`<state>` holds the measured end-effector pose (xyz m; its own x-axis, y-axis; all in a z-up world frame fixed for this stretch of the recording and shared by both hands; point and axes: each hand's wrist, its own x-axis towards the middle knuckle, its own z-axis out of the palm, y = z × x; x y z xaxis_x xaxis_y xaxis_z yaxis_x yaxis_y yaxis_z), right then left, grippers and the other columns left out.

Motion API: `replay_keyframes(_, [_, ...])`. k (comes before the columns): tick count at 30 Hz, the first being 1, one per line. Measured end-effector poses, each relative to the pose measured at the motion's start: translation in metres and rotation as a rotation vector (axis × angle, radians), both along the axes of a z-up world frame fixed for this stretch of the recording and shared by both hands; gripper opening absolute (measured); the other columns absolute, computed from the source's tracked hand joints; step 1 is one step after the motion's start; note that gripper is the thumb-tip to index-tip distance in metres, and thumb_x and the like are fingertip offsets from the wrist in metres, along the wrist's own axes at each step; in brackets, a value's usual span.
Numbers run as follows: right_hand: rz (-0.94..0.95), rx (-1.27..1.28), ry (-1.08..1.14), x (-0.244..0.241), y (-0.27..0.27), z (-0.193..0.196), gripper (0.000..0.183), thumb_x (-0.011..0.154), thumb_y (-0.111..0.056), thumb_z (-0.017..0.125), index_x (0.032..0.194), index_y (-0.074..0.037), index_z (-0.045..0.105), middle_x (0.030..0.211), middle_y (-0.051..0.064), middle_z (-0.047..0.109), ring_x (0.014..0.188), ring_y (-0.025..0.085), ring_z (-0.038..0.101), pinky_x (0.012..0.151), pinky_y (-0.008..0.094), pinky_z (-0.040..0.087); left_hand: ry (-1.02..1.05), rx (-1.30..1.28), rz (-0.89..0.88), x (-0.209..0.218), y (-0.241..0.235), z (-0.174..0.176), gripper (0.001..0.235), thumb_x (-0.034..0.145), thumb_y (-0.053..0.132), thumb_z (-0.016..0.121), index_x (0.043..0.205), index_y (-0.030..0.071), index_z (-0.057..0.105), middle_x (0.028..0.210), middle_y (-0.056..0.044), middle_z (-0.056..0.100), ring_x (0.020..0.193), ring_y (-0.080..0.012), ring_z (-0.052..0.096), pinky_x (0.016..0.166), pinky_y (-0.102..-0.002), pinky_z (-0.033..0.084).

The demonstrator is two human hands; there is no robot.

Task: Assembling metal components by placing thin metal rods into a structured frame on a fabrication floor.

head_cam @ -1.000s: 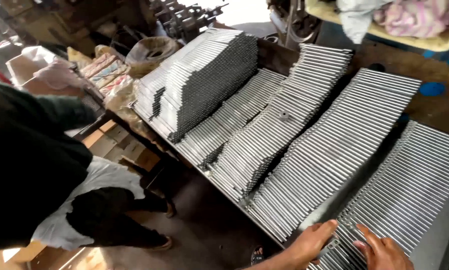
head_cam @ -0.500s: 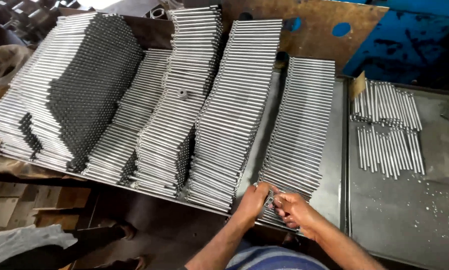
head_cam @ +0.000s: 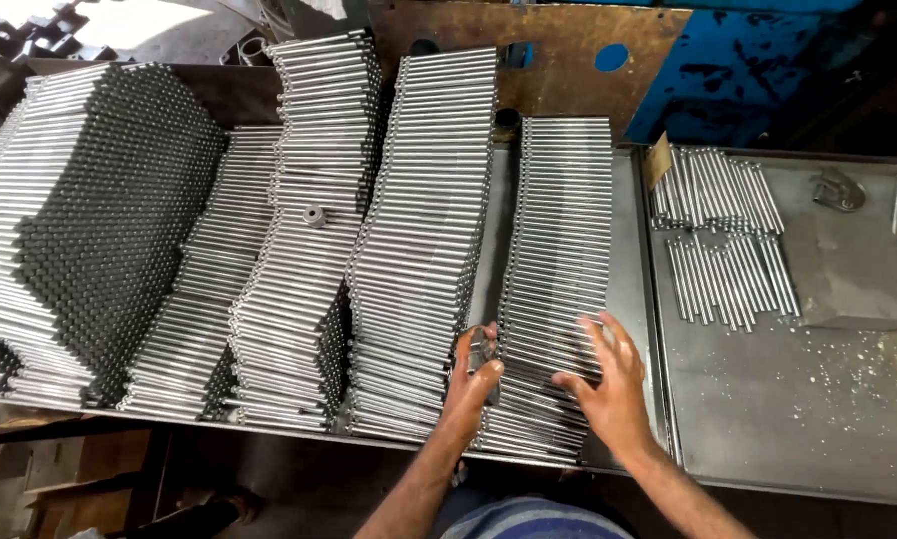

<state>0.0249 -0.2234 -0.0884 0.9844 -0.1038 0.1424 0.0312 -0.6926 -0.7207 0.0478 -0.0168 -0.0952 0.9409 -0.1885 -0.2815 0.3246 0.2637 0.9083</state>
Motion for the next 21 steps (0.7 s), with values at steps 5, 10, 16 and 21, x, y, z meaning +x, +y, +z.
replay_keyframes(5, [-0.132,0.866,0.064,-0.015,-0.004,-0.04,0.09,0.09,-0.061,0.039,0.162,-0.016,0.009,0.173,0.012,0.009,0.16,0.026,0.008,0.127,0.045,0.006,-0.021,0.187,-0.047,0.019,-0.02,-0.007,0.096,0.069,0.065,0.058,0.154,0.026,0.032,0.164,-0.014,0.032,0.148,-0.0371,0.032,0.113,-0.067,0.031])
replay_keyframes(10, [0.054,0.688,0.143,-0.018,-0.029,-0.041,0.098,0.088,-0.074,0.032,0.163,-0.017,0.008,0.174,0.007,0.004,0.16,0.022,0.002,0.127,0.044,0.002,-0.114,0.245,0.054,0.021,-0.025,-0.007,0.06,0.079,0.037,0.06,0.135,0.018,0.058,0.135,-0.004,0.062,0.117,-0.0175,0.055,0.101,-0.032,0.039])
replay_keyframes(16, [-0.46,0.52,-0.071,-0.014,-0.256,-0.111,0.07,0.093,-0.034,0.064,0.155,-0.013,0.04,0.163,0.005,0.042,0.146,0.025,0.047,0.115,0.041,0.041,-0.593,0.137,0.277,0.045,-0.057,-0.05,0.056,0.083,0.032,0.061,0.129,0.004,0.048,0.127,-0.018,0.058,0.138,-0.0378,0.055,0.119,-0.047,0.042])
replay_keyframes(21, [-0.751,-0.082,0.059,-0.037,-0.494,-0.136,0.063,0.095,-0.046,0.06,0.145,-0.007,0.055,0.137,0.017,0.06,0.116,0.032,0.062,0.092,0.045,0.054,-1.11,0.596,0.368,0.089,-0.098,-0.079,0.022,0.113,-0.003,0.047,0.134,-0.001,0.041,0.126,-0.035,0.041,0.109,-0.0531,0.056,0.103,-0.062,0.053])
